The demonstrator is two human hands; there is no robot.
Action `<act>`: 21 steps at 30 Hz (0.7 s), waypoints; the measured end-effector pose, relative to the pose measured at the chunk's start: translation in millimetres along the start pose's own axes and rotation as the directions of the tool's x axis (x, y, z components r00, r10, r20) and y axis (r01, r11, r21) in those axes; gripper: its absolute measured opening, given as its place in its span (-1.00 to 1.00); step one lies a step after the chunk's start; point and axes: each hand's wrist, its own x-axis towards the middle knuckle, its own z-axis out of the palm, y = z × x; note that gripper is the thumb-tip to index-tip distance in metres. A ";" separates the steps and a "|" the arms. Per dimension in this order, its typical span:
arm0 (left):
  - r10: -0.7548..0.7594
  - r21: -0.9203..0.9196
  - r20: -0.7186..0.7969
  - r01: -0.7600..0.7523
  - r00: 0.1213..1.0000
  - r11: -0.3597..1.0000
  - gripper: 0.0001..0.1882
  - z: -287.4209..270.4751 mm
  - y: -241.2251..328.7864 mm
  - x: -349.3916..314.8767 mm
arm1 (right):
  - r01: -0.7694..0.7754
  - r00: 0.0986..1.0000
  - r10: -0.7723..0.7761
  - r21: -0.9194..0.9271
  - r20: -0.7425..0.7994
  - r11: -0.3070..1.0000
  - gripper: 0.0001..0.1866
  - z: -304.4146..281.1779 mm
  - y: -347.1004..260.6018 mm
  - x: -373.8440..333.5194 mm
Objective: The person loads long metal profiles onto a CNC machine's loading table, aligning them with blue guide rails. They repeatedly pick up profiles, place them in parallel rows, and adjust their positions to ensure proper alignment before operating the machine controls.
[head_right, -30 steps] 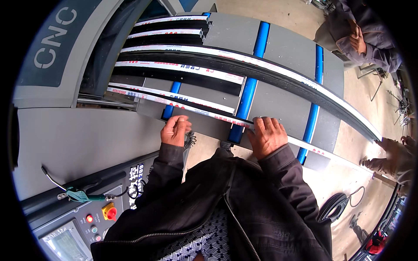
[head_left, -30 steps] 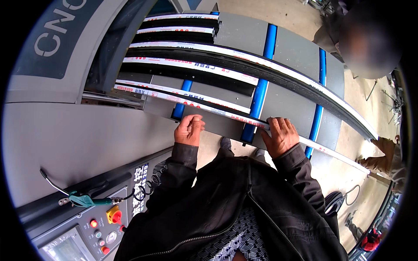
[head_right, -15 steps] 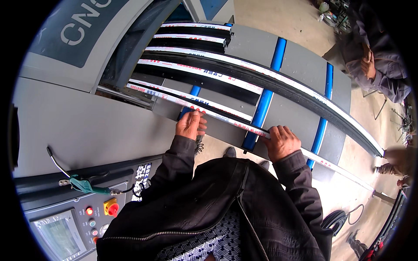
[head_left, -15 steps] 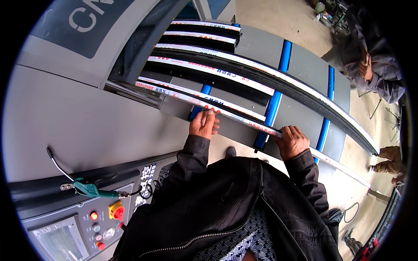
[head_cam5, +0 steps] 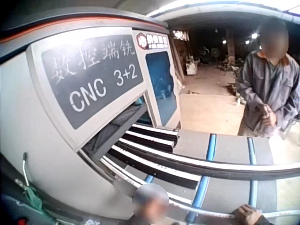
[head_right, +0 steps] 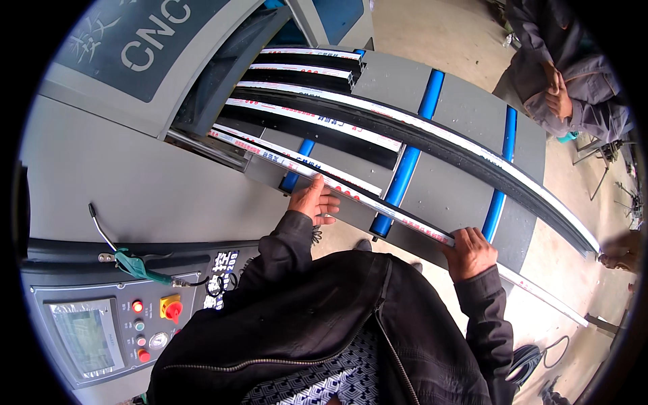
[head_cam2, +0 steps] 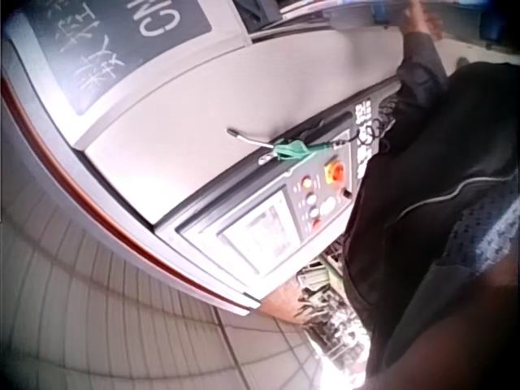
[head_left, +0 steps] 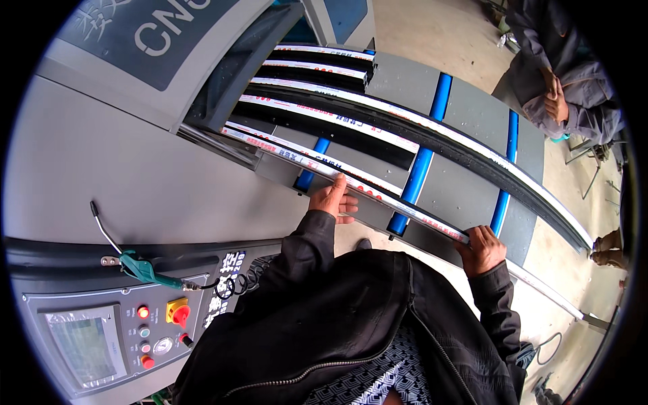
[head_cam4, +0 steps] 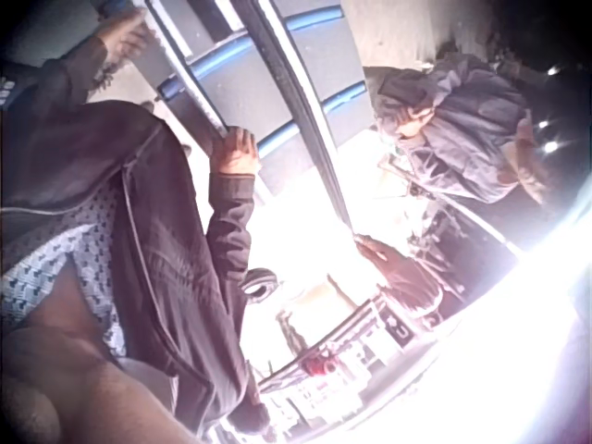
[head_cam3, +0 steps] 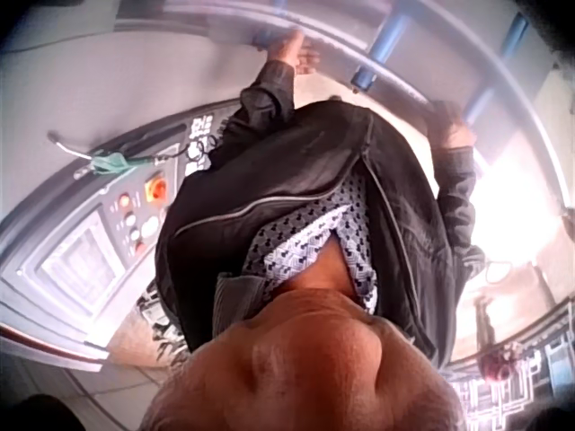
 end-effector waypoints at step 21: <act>-0.091 -0.378 0.048 0.102 0.995 0.920 -0.41 58.1 -16.6 -17.0 | -0.013 0.999 0.010 0.072 0.033 0.997 -0.73 -71.7 105.6 -111.0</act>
